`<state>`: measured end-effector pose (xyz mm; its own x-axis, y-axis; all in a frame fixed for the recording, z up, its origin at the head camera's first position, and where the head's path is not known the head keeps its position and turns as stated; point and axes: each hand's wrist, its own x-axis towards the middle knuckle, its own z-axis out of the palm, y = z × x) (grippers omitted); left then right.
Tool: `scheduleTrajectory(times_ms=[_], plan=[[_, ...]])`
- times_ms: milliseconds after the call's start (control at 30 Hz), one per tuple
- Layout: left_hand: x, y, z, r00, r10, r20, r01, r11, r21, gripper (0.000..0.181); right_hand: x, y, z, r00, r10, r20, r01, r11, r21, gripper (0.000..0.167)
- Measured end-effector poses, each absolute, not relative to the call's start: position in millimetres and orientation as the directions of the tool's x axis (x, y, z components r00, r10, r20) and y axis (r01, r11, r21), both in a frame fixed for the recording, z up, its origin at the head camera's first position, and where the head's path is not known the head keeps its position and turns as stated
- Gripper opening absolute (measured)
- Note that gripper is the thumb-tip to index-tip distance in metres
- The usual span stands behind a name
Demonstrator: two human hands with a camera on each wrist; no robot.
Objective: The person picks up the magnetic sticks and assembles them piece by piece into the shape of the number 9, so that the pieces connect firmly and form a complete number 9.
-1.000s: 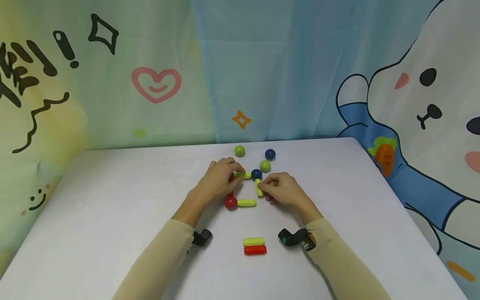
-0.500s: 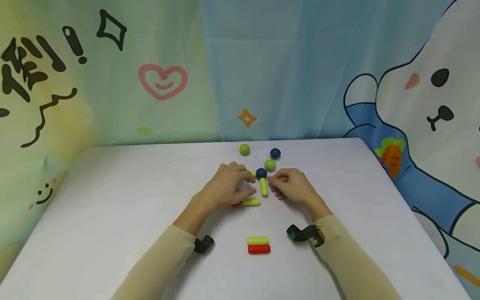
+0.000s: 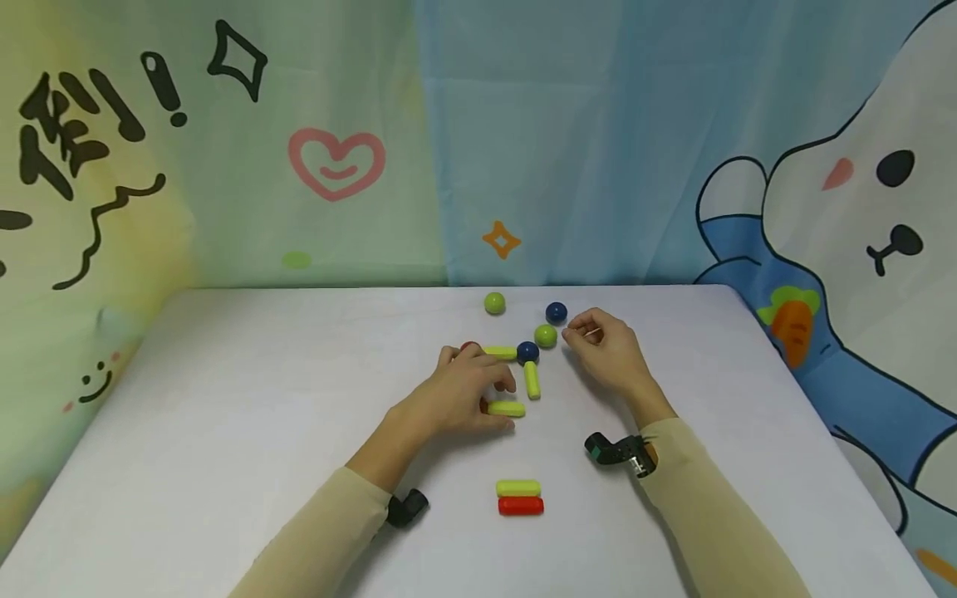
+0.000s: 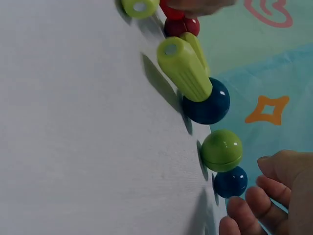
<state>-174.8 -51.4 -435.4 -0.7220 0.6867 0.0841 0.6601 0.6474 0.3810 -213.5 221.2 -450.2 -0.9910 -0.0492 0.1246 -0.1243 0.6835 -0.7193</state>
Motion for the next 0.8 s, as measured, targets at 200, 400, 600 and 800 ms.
scheduleTrajectory(times_ms=[200,400,600,800], plan=[[-171,-52,-434,-0.702,0.706,0.091,0.686,0.636,0.354,0.034,-220,224,-447,-0.983,-0.094,0.158,-0.181,0.653,-0.735,0.039],[-172,-51,-435,-0.694,0.718,0.048,0.689,0.644,0.332,0.033,-230,230,-450,-0.968,-0.175,0.181,-0.252,0.66,-0.708,0.048],[-172,-51,-437,-0.707,0.707,0.018,0.667,0.659,0.347,0.031,-239,232,-455,-0.948,-0.272,0.162,-0.309,0.677,-0.668,0.052],[-173,-50,-439,-0.711,0.703,0.016,0.665,0.666,0.339,0.03,-246,227,-454,-0.925,-0.363,0.115,-0.356,0.717,-0.599,0.052]])
